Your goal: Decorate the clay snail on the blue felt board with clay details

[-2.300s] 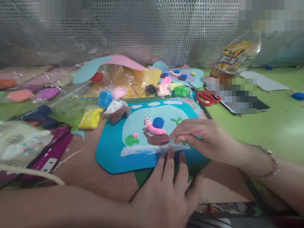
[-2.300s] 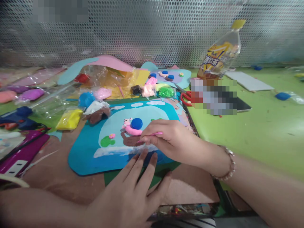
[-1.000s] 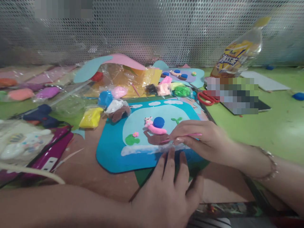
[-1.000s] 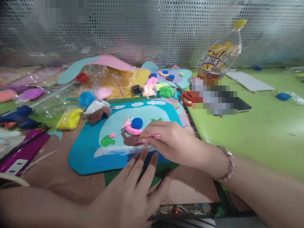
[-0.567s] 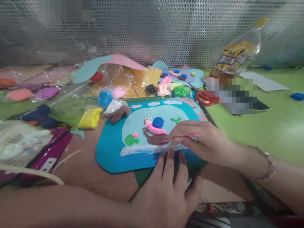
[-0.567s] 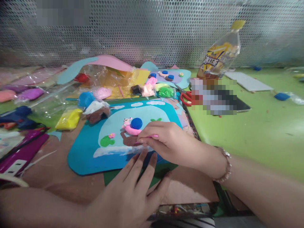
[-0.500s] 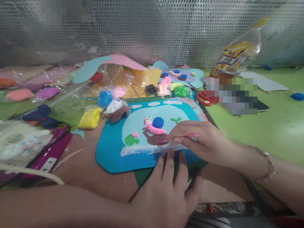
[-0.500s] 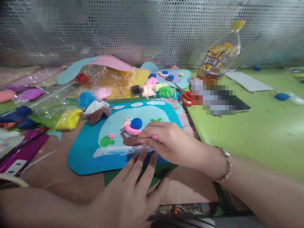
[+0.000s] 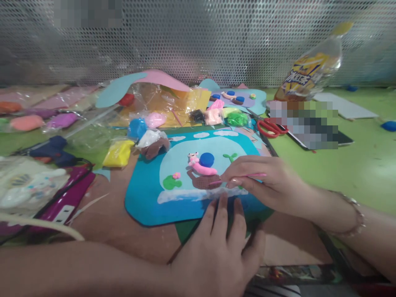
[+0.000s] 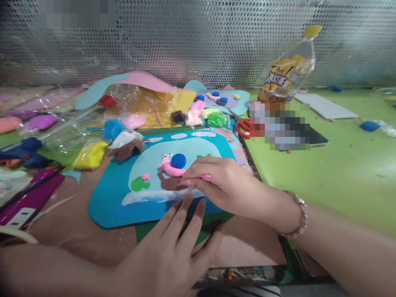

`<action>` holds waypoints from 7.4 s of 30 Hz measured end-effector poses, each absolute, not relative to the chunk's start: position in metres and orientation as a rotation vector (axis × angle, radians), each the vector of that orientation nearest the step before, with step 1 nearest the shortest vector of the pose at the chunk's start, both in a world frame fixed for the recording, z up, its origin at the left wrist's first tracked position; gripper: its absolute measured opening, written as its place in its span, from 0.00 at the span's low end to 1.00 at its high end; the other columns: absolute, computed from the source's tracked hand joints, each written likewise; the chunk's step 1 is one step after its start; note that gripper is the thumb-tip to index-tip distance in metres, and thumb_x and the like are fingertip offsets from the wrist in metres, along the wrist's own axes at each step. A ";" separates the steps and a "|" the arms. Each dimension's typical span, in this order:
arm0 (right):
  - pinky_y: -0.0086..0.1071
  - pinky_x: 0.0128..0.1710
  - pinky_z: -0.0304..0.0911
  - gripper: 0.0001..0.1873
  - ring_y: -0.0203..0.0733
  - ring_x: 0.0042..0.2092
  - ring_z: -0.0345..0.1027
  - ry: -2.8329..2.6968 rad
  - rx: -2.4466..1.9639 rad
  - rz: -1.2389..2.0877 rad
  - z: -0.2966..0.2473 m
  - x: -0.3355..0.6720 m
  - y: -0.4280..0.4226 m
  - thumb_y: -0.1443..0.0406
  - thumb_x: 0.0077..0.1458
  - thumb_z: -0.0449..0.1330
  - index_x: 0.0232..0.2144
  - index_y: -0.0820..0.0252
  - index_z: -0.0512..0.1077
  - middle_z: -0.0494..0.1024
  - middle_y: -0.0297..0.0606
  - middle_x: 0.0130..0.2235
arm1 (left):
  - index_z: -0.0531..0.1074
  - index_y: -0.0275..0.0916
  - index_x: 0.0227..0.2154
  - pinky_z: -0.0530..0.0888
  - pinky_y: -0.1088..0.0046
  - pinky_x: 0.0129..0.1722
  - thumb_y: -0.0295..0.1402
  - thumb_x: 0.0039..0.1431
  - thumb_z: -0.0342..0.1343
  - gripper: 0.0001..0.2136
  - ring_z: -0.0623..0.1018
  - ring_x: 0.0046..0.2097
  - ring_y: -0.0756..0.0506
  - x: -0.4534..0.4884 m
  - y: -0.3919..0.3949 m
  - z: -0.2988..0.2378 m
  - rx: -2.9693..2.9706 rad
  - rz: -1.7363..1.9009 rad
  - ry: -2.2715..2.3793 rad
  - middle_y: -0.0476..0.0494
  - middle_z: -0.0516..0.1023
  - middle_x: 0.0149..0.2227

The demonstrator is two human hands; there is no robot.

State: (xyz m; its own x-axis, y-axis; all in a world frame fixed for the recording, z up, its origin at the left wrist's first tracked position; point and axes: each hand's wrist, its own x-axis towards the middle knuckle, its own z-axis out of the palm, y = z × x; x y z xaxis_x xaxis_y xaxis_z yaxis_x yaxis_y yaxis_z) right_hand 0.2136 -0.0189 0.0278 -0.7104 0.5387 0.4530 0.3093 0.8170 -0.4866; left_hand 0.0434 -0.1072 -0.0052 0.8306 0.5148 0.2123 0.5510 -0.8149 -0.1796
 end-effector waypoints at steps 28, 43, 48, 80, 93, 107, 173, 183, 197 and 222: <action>0.29 0.37 0.66 0.08 0.35 0.38 0.69 -2.419 -0.629 0.542 0.029 0.214 -0.019 0.70 0.60 0.50 0.34 0.60 0.70 0.76 0.38 0.35 | 0.56 0.36 0.56 0.69 0.52 0.45 0.51 0.55 0.49 0.31 0.70 0.51 0.28 0.043 -0.108 -0.004 -2.796 -0.187 -0.828 0.22 0.65 0.54; 0.29 0.38 0.66 0.09 0.36 0.38 0.70 -2.379 -0.625 0.578 0.028 0.213 -0.017 0.69 0.60 0.50 0.32 0.61 0.70 0.77 0.39 0.34 | 0.58 0.36 0.55 0.69 0.52 0.45 0.48 0.57 0.50 0.28 0.71 0.50 0.28 0.043 -0.107 -0.005 -2.770 -0.251 -0.843 0.24 0.67 0.52; 0.29 0.39 0.66 0.09 0.36 0.39 0.70 -2.398 -0.619 0.588 0.026 0.212 -0.016 0.70 0.60 0.50 0.33 0.61 0.70 0.77 0.39 0.36 | 0.57 0.36 0.56 0.68 0.51 0.45 0.48 0.56 0.49 0.29 0.71 0.50 0.29 0.044 -0.107 -0.003 -2.811 -0.199 -0.841 0.22 0.66 0.53; 0.28 0.39 0.65 0.08 0.35 0.40 0.69 -2.428 -0.604 0.541 0.027 0.211 -0.018 0.71 0.60 0.50 0.33 0.63 0.70 0.76 0.39 0.36 | 0.61 0.37 0.52 0.72 0.52 0.42 0.53 0.50 0.54 0.32 0.72 0.48 0.26 0.046 -0.106 -0.002 -2.778 -0.267 -0.854 0.23 0.68 0.51; 0.29 0.39 0.66 0.08 0.36 0.39 0.69 -2.435 -0.614 0.564 0.025 0.209 -0.018 0.71 0.60 0.50 0.33 0.63 0.70 0.76 0.39 0.35 | 0.62 0.37 0.52 0.72 0.52 0.42 0.54 0.49 0.54 0.32 0.73 0.47 0.27 0.047 -0.106 -0.003 -2.759 -0.274 -0.841 0.24 0.69 0.50; 0.29 0.38 0.66 0.08 0.36 0.39 0.69 -2.417 -0.615 0.582 0.025 0.208 -0.017 0.71 0.60 0.51 0.33 0.63 0.70 0.76 0.39 0.35 | 0.62 0.36 0.52 0.71 0.52 0.43 0.54 0.49 0.54 0.32 0.71 0.48 0.25 0.047 -0.106 -0.004 -2.765 -0.277 -0.848 0.22 0.68 0.51; 0.32 0.39 0.67 0.10 0.37 0.40 0.69 -2.412 -0.651 0.669 0.027 0.208 -0.018 0.72 0.59 0.49 0.36 0.61 0.70 0.76 0.40 0.37 | 0.59 0.36 0.54 0.70 0.53 0.43 0.51 0.55 0.49 0.29 0.73 0.48 0.29 0.045 -0.107 -0.005 -2.763 -0.268 -0.849 0.22 0.67 0.52; 0.31 0.38 0.66 0.10 0.37 0.39 0.69 -2.385 -0.650 0.676 0.028 0.208 -0.018 0.72 0.60 0.49 0.36 0.61 0.70 0.76 0.39 0.36 | 0.59 0.36 0.54 0.70 0.52 0.44 0.50 0.56 0.49 0.28 0.72 0.48 0.28 0.045 -0.107 -0.005 -2.763 -0.266 -0.847 0.22 0.67 0.52; 0.29 0.38 0.65 0.09 0.36 0.39 0.69 -2.377 -0.636 0.659 0.028 0.208 -0.018 0.72 0.60 0.49 0.37 0.63 0.70 0.76 0.39 0.36 | 0.59 0.36 0.55 0.71 0.52 0.43 0.49 0.55 0.49 0.29 0.72 0.48 0.27 0.046 -0.107 -0.003 -2.779 -0.250 -0.830 0.23 0.67 0.52; 0.30 0.39 0.66 0.10 0.36 0.40 0.69 -2.407 -0.643 0.664 0.027 0.208 -0.019 0.74 0.59 0.49 0.37 0.62 0.70 0.76 0.39 0.36 | 0.60 0.36 0.54 0.71 0.53 0.43 0.50 0.55 0.50 0.28 0.73 0.47 0.28 0.046 -0.107 -0.006 -2.737 -0.301 -0.834 0.24 0.69 0.51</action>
State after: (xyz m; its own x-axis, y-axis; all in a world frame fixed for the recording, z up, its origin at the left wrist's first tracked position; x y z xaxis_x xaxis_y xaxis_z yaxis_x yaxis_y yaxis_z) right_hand 0.2083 -0.0187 0.0272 -0.7308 0.5670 0.3801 0.2918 0.7629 -0.5769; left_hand 0.0460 -0.1066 -0.0058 0.8135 0.5145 0.2712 0.5692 -0.8001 -0.1893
